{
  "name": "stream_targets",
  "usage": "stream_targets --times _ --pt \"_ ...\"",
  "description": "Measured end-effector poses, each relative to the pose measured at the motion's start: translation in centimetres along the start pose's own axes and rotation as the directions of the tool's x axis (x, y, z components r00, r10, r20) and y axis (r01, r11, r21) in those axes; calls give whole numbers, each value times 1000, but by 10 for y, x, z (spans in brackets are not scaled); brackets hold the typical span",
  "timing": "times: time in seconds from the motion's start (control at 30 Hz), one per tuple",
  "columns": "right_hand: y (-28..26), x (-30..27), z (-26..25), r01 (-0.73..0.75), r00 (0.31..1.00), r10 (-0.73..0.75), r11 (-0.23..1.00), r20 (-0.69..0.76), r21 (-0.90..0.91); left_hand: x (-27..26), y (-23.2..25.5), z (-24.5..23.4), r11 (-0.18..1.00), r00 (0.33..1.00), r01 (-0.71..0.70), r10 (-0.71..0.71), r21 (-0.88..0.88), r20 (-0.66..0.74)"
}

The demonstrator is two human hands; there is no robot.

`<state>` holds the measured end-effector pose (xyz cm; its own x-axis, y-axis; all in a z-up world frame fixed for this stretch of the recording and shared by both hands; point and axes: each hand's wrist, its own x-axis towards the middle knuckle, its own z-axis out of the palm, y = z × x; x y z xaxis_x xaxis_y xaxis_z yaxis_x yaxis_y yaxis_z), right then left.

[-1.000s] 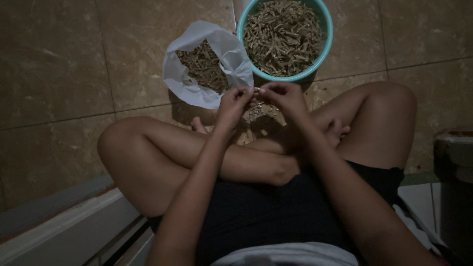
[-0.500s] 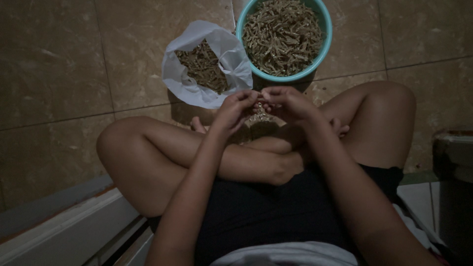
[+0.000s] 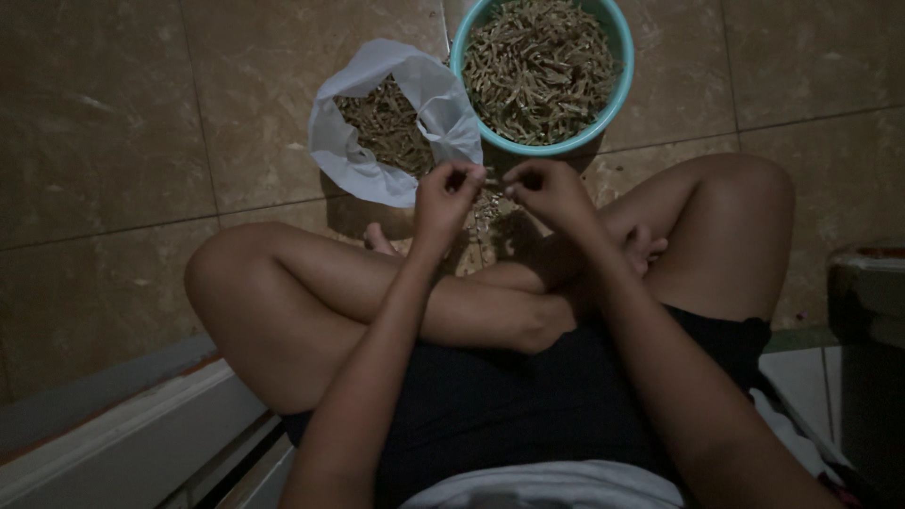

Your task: The person sits cross-legged on the floor and manually sorts small dried items from a white plastic bag into a light blue bowl. They pick up handfuls of the material, separate pieces by hand, and place the sorted contents into the bowl while discarding debris onto the floor.

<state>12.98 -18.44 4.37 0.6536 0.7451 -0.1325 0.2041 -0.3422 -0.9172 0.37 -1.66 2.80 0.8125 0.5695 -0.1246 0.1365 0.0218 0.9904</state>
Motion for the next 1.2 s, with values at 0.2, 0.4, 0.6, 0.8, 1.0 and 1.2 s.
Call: stream_targets --times 0.2,0.4,0.6,0.8,1.0,1.2 --pt "-3 2 3 -112 989 76 949 130 295 0 3 2 993 994 -102 104 55 -25" --pt "8 6 4 -315 948 259 840 184 441 1 5 -2 921 964 258 -228 -293 135" --pt "22 11 7 -279 948 318 807 15 520 5 -13 0 988 998 51 -44 -148 44" --pt "12 5 -2 -117 993 117 993 -11 -5 9 -19 -1 979 993 91 -75 -180 94" --pt "0 7 3 -194 981 166 867 102 459 4 -13 -1 992 988 25 -6 -122 154" --pt "1 5 -7 -118 992 123 955 -2 273 10 -11 1 994 992 82 -75 -67 103"
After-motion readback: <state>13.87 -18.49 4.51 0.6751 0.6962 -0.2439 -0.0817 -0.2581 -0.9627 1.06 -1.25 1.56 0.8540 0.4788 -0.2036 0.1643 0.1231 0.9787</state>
